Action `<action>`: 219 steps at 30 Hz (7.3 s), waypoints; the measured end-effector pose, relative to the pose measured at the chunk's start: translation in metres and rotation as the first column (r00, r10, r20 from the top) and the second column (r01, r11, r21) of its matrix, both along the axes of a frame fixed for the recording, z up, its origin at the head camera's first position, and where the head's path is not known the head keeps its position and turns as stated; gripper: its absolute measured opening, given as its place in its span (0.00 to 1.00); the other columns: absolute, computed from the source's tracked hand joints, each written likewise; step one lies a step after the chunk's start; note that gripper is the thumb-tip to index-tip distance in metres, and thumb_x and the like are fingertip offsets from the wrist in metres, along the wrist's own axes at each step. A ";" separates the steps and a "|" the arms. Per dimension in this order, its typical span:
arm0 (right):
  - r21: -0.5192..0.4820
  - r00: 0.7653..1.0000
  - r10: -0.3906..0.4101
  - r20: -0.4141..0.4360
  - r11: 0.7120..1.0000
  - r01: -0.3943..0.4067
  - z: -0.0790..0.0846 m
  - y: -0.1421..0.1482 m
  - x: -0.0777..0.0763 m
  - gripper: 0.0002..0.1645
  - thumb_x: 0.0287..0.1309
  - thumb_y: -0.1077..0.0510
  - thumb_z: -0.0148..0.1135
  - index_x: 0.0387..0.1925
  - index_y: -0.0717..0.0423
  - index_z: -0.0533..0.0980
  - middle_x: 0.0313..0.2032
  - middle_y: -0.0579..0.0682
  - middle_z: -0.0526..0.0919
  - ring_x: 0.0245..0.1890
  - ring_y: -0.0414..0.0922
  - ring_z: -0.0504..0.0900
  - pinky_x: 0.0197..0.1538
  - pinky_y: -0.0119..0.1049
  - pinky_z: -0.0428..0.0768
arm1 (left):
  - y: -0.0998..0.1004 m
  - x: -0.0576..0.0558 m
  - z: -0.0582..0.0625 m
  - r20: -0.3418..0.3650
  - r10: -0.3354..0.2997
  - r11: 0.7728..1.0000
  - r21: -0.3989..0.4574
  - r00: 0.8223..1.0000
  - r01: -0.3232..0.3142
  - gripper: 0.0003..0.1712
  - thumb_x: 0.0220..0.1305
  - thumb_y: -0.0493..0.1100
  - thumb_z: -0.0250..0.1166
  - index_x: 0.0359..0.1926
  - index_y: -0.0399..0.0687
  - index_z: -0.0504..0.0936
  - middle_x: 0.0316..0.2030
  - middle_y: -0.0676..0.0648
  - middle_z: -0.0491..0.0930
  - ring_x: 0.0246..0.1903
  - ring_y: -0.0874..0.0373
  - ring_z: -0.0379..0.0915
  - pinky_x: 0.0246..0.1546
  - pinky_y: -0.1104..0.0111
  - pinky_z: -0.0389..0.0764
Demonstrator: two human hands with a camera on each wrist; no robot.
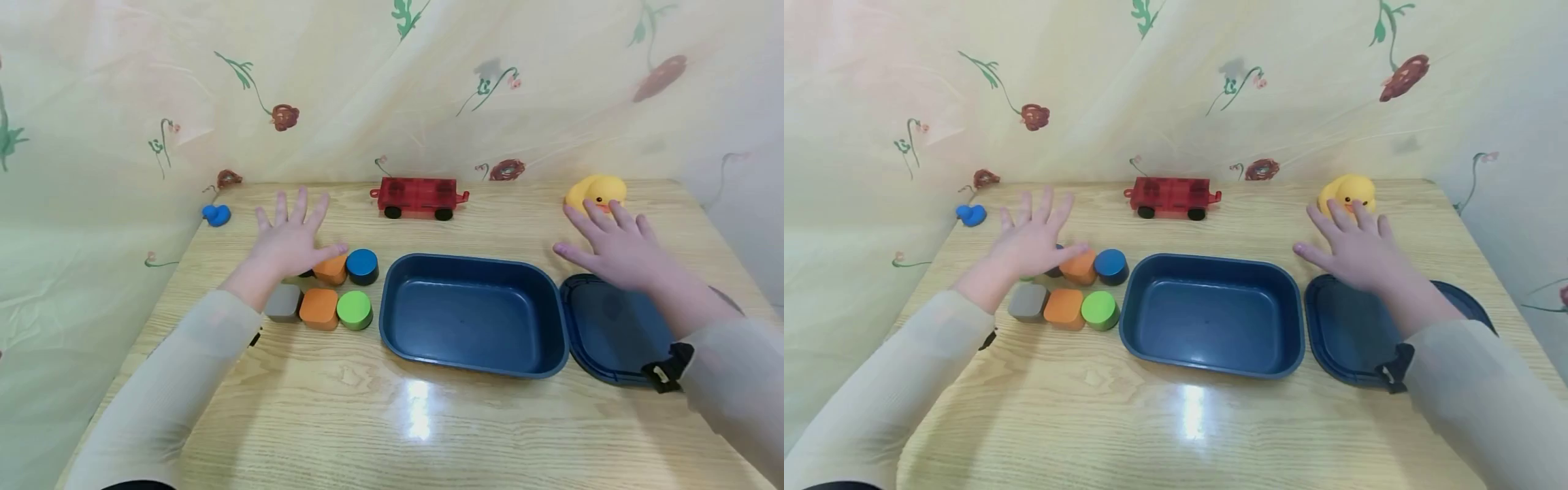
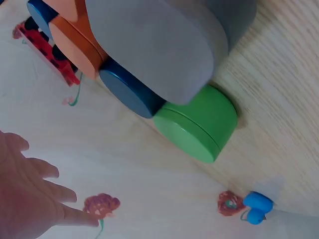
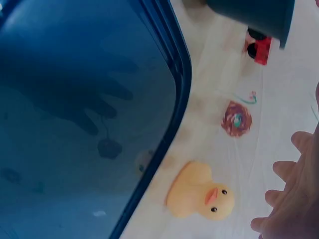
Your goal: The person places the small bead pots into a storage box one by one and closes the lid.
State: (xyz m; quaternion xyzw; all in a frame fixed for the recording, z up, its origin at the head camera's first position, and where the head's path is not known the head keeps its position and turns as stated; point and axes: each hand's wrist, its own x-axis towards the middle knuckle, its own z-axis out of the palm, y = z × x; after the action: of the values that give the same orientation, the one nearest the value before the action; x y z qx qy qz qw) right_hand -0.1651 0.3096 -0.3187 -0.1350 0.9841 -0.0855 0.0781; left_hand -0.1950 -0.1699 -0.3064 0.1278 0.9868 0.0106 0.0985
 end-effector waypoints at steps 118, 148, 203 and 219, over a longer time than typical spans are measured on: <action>-0.410 0.916 0.372 0.150 0.867 -0.285 -0.038 -0.009 0.050 0.76 0.34 0.43 0.77 0.73 0.47 0.33 0.71 0.63 0.42 0.66 0.67 0.45 0.55 0.70 0.54 | 0.200 0.049 -0.041 0.192 -0.426 0.816 0.504 0.884 0.283 0.37 0.58 0.53 0.67 0.65 0.53 0.62 0.52 0.45 0.65 0.44 0.59 0.66 0.40 0.72 0.70; -0.433 0.918 0.356 0.177 0.866 -0.252 -0.041 -0.008 0.051 0.75 0.36 0.44 0.77 0.73 0.50 0.35 0.71 0.62 0.41 0.66 0.67 0.44 0.54 0.71 0.53 | 0.235 0.057 -0.064 0.200 -0.336 0.845 0.496 0.920 0.200 0.35 0.59 0.51 0.65 0.65 0.52 0.63 0.49 0.47 0.65 0.40 0.61 0.65 0.37 0.75 0.69; -0.428 0.907 0.338 0.250 0.879 -0.209 -0.035 -0.008 0.043 0.73 0.38 0.50 0.77 0.74 0.49 0.34 0.71 0.64 0.42 0.66 0.67 0.46 0.57 0.68 0.54 | 0.053 -0.002 -0.026 0.115 -0.202 0.902 0.410 0.973 0.139 0.44 0.56 0.58 0.66 0.68 0.47 0.60 0.60 0.44 0.66 0.60 0.48 0.57 0.61 0.52 0.56; -0.455 0.905 0.320 0.281 0.875 -0.168 -0.037 -0.007 0.044 0.73 0.40 0.53 0.76 0.73 0.47 0.32 0.71 0.64 0.39 0.67 0.67 0.42 0.57 0.69 0.51 | 0.043 -0.001 -0.036 0.127 -0.199 0.966 0.191 0.972 0.173 0.44 0.53 0.58 0.69 0.68 0.52 0.62 0.64 0.42 0.62 0.60 0.43 0.52 0.53 0.52 0.56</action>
State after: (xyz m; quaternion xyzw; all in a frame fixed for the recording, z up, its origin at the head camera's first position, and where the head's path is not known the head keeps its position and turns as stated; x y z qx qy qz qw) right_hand -0.1212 0.3027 -0.3559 -0.2563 0.8872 -0.3069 0.2302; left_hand -0.1959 -0.1274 -0.3429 0.2271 0.9557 0.0990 0.1588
